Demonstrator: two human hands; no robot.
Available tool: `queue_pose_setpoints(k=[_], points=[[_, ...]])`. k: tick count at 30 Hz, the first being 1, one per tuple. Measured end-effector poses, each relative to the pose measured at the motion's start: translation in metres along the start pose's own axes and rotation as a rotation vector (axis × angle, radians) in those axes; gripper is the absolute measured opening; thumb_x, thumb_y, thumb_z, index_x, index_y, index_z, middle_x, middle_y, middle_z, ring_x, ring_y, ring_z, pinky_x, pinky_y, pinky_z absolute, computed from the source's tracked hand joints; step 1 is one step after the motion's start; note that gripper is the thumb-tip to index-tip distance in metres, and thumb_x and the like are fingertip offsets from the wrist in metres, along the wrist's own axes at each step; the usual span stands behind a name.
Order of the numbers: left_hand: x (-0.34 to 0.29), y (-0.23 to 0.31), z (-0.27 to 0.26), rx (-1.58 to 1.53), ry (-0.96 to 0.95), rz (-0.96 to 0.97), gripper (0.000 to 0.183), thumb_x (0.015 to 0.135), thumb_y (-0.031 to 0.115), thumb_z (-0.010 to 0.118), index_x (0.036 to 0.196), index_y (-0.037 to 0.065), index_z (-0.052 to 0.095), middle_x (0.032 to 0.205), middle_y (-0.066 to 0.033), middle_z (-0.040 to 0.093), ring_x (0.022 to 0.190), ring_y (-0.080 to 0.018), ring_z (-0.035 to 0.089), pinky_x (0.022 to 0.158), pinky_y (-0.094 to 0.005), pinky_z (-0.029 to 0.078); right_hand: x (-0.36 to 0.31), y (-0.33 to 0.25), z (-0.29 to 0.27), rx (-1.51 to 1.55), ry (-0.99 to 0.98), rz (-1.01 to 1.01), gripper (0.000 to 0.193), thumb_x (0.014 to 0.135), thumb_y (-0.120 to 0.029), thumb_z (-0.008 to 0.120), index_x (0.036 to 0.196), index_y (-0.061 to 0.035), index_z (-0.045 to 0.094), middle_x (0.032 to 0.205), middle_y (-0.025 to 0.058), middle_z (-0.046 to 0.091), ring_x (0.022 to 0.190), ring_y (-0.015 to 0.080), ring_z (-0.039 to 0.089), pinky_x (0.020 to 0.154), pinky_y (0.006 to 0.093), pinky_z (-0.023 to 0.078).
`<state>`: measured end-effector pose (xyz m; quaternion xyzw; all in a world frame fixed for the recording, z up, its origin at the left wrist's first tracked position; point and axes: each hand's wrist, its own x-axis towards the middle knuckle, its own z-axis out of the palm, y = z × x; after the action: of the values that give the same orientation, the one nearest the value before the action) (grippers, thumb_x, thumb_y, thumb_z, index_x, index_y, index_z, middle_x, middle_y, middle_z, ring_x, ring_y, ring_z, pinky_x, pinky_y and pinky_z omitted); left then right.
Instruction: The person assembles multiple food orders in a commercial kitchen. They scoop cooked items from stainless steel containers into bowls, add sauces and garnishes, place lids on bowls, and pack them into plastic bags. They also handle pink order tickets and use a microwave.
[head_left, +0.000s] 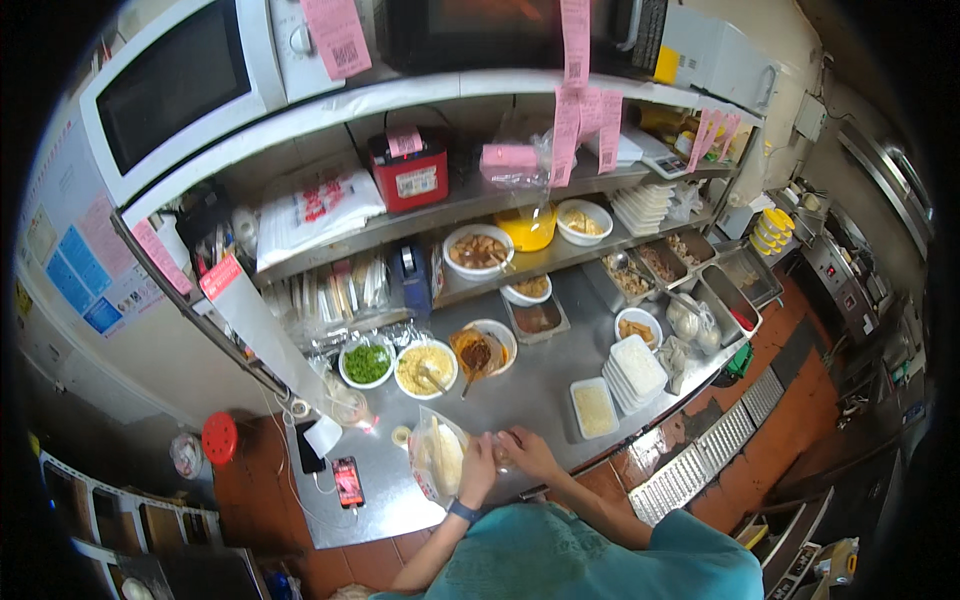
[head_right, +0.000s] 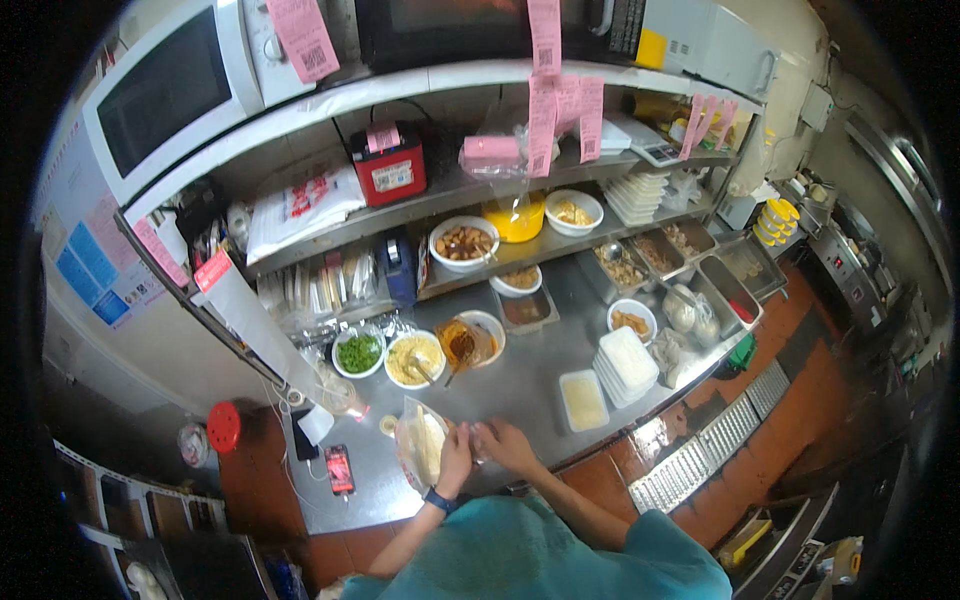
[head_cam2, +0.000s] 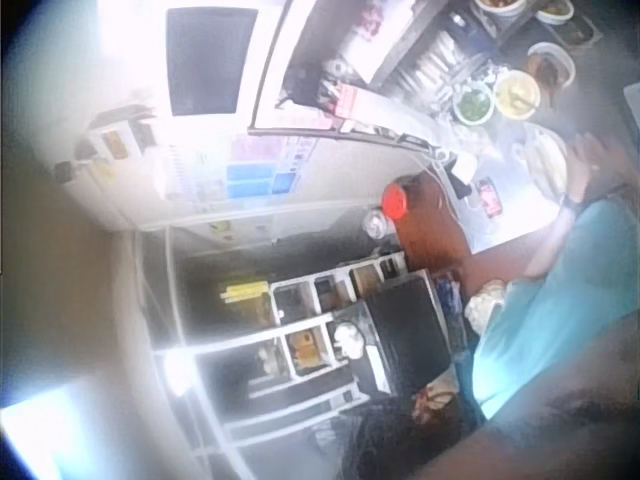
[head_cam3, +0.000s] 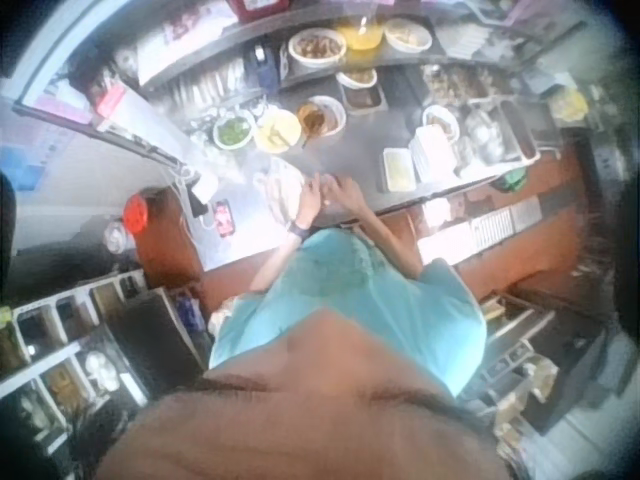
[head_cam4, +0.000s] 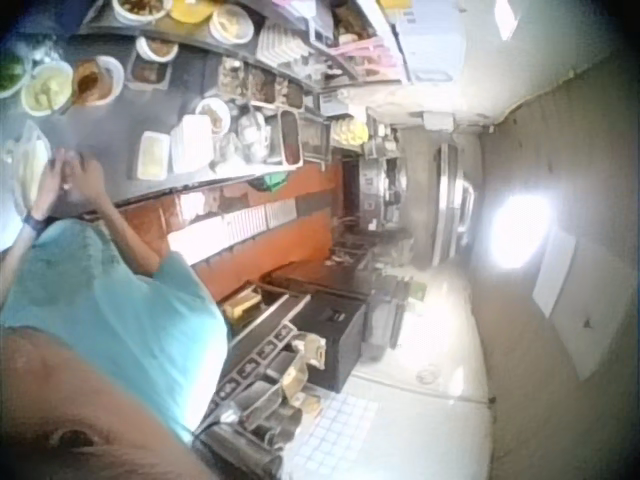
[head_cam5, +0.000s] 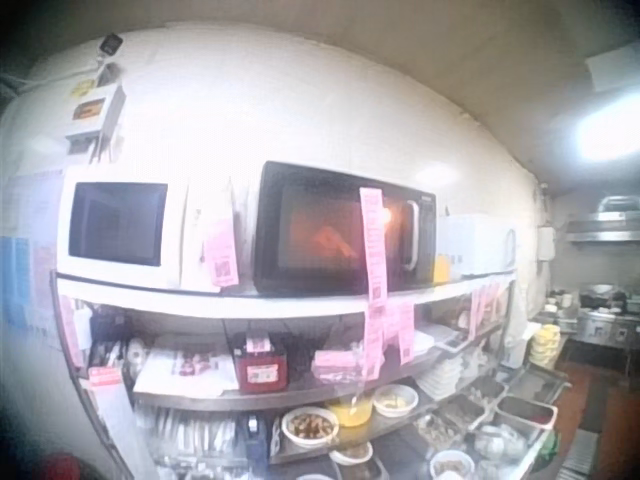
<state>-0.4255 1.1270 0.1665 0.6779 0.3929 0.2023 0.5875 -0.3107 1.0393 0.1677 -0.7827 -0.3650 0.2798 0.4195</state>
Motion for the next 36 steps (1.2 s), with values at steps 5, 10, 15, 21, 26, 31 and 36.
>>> queue_pose_setpoints(k=[5,10,15,21,26,31,36], points=[[-0.005,-0.007,0.002,0.225,0.124,0.056,0.041,0.105,0.038,0.044,0.107,0.002,0.063,0.085,-0.0209,0.065,0.081,-0.0328,0.067,0.069,-0.0419,0.051,-0.002,0.028,-0.001,0.465,-0.150,0.027,0.036,0.098,-0.023,0.061,0.127,-0.0009,0.059,0.100,0.0112,0.072,0.090,0.0164,0.067,0.081,0.0332,0.053],[-0.023,-0.001,0.008,-0.204,-0.084,0.008,0.035,0.103,0.026,0.055,0.132,0.008,0.057,0.096,-0.0130,0.068,0.084,-0.0188,0.068,0.068,-0.0296,0.055,-0.014,0.027,-0.020,0.387,-0.028,-0.043,0.031,0.096,-0.019,0.065,0.122,-0.0014,0.063,0.102,0.0101,0.070,0.095,0.0139,0.065,0.083,0.0297,0.052],[-0.026,0.013,0.014,-0.397,-0.139,-0.060,0.038,0.103,0.023,0.055,0.139,0.011,0.055,0.104,-0.0084,0.067,0.091,-0.0156,0.066,0.071,-0.0275,0.056,-0.020,0.011,-0.046,0.346,0.057,-0.033,0.028,0.091,-0.015,0.071,0.115,-0.0005,0.067,0.102,0.0076,0.069,0.094,0.0142,0.064,0.081,0.0276,0.052],[-0.024,0.005,0.021,-0.512,-0.171,-0.032,0.037,0.104,0.023,0.054,0.139,0.012,0.057,0.098,-0.0025,0.066,0.090,-0.0097,0.061,0.071,-0.0238,0.054,-0.008,0.024,-0.051,0.373,-0.018,0.002,0.024,0.091,-0.013,0.071,0.111,0.0002,0.069,0.100,0.0068,0.069,0.093,0.0140,0.064,0.079,0.0275,0.052],[-0.016,-0.001,0.031,-0.464,-0.094,-0.081,0.036,0.104,0.024,0.051,0.133,0.002,0.055,0.099,-0.0067,0.067,0.087,-0.0143,0.067,0.072,-0.0300,0.060,0.009,0.041,-0.044,0.395,-0.159,0.038,0.029,0.100,-0.024,0.059,0.109,0.0032,0.066,0.095,0.0098,0.069,0.088,0.0174,0.064,0.079,0.0297,0.050],[-0.011,0.001,0.030,-0.254,-0.098,-0.308,0.038,0.106,0.029,0.043,0.127,0.000,0.056,0.092,-0.0150,0.068,0.080,-0.0213,0.070,0.058,-0.0341,0.058,0.014,0.039,-0.039,0.210,-0.251,-0.069,0.037,0.104,-0.032,0.049,0.110,0.0024,0.062,0.094,0.0188,0.067,0.086,0.0269,0.064,0.080,0.0373,0.049],[0.002,0.002,0.030,0.338,0.114,-0.029,0.050,0.105,0.042,0.035,0.116,-0.001,0.057,0.079,-0.0214,0.065,0.052,-0.0273,0.064,0.049,-0.0380,0.051,0.009,0.021,-0.014,-0.031,-0.090,0.059,0.041,0.105,-0.036,0.041,0.112,0.0005,0.059,0.097,0.0289,0.065,0.093,0.0482,0.063,0.078,0.0498,0.048]])
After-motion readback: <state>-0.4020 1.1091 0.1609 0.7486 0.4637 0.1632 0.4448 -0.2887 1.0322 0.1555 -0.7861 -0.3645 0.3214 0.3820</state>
